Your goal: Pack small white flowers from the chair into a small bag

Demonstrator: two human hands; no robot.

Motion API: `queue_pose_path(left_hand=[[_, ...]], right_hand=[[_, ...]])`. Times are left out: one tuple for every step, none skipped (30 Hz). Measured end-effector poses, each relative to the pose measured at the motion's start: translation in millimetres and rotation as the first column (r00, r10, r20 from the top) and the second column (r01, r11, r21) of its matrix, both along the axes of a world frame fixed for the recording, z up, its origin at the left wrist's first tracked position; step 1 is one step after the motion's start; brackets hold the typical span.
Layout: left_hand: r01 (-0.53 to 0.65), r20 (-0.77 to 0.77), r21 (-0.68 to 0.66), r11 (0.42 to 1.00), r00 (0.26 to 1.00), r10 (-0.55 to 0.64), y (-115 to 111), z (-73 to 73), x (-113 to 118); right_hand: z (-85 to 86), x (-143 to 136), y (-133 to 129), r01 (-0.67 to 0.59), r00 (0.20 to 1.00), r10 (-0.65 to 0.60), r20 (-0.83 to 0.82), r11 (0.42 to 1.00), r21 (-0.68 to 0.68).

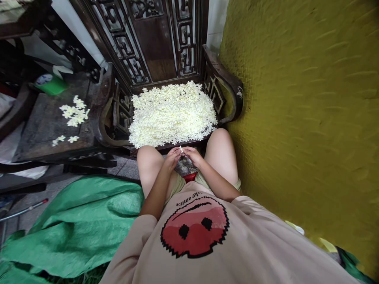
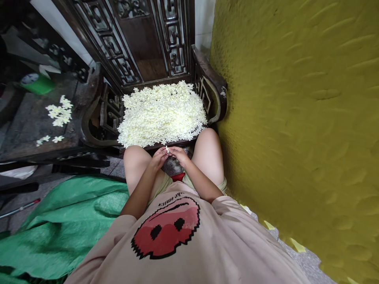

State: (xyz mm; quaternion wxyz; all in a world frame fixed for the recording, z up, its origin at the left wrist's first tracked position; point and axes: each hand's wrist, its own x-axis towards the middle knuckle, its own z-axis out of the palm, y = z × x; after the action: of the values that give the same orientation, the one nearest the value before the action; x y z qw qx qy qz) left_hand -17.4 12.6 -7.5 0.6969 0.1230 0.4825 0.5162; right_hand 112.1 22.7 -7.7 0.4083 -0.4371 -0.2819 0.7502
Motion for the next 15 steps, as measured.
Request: queue_pose_path(left_hand=[[-0.001,0.006,-0.002,1.0,1.0,0.001,0.1,-0.3,-0.1],[-0.003,0.011,-0.002,1.0,1.0,0.003,0.2,-0.6,-0.2],[-0.006,0.013,-0.001,1.0,1.0,0.006,0.3,-1.1,-0.4],[-0.006,0.015,0.003,1.0,1.0,0.006,0.4,-1.7,-0.6],[-0.006,0.016,0.006,1.0,1.0,0.006,0.5,-2.3,-0.8],[-0.004,0.015,0.009,1.0,1.0,0.004,0.7,-2.8,-1.0],[-0.003,0.014,0.011,1.0,1.0,0.003,0.9,-3.2,-1.1],[-0.003,0.011,0.011,1.0,1.0,0.003,1.0,-3.4,-1.2],[-0.004,0.008,0.009,1.0,1.0,0.003,1.2,-3.5,-1.0],[-0.007,0.005,0.008,1.0,1.0,0.007,1.3,-3.4,-0.8],[-0.011,0.002,0.006,1.0,1.0,0.011,1.4,-3.2,-0.5],[-0.017,0.002,0.005,1.0,1.0,0.017,1.4,-2.9,-0.1],[-0.024,0.003,0.004,1.0,1.0,0.024,1.5,-2.8,0.2],[-0.03,0.005,0.004,1.0,1.0,0.03,1.5,-2.9,0.4],[-0.033,0.006,0.006,0.999,0.999,0.033,1.6,-3.1,0.6]], right_hand=[[-0.1,0.1,-0.1,0.002,1.0,-0.002,0.004,1.0,-0.003],[-0.3,0.1,-0.1,0.003,1.0,-0.003,0.007,1.0,-0.005],[-0.4,0.1,-0.2,0.004,1.0,-0.004,0.01,1.0,-0.006],[-0.5,0.1,-0.2,0.005,1.0,-0.005,0.012,1.0,-0.006],[-0.7,0.1,-0.3,0.006,1.0,-0.006,0.012,1.0,-0.005],[-1.0,0.0,-0.4,0.009,1.0,-0.009,0.013,1.0,-0.003],[-1.3,-0.1,-0.4,0.014,1.0,-0.014,0.014,1.0,-0.001],[-1.6,-0.2,-0.4,0.021,1.0,-0.022,0.017,1.0,0.002],[-2.0,-0.4,-0.4,0.03,0.999,-0.03,0.023,1.0,0.004],[-2.3,-0.5,-0.3,0.038,0.999,-0.038,0.029,0.999,0.006],[-2.6,-0.6,-0.3,0.045,0.998,-0.045,0.034,0.999,0.007],[-2.7,-0.8,-0.2,0.049,0.998,-0.049,0.038,0.999,0.008],[-2.7,-1.0,-0.1,0.051,0.998,-0.051,0.042,0.999,0.008],[-2.6,-1.2,-0.1,0.05,0.998,-0.051,0.045,0.999,0.009],[-2.4,-1.4,-0.2,0.05,0.998,-0.051,0.047,0.999,0.01]])
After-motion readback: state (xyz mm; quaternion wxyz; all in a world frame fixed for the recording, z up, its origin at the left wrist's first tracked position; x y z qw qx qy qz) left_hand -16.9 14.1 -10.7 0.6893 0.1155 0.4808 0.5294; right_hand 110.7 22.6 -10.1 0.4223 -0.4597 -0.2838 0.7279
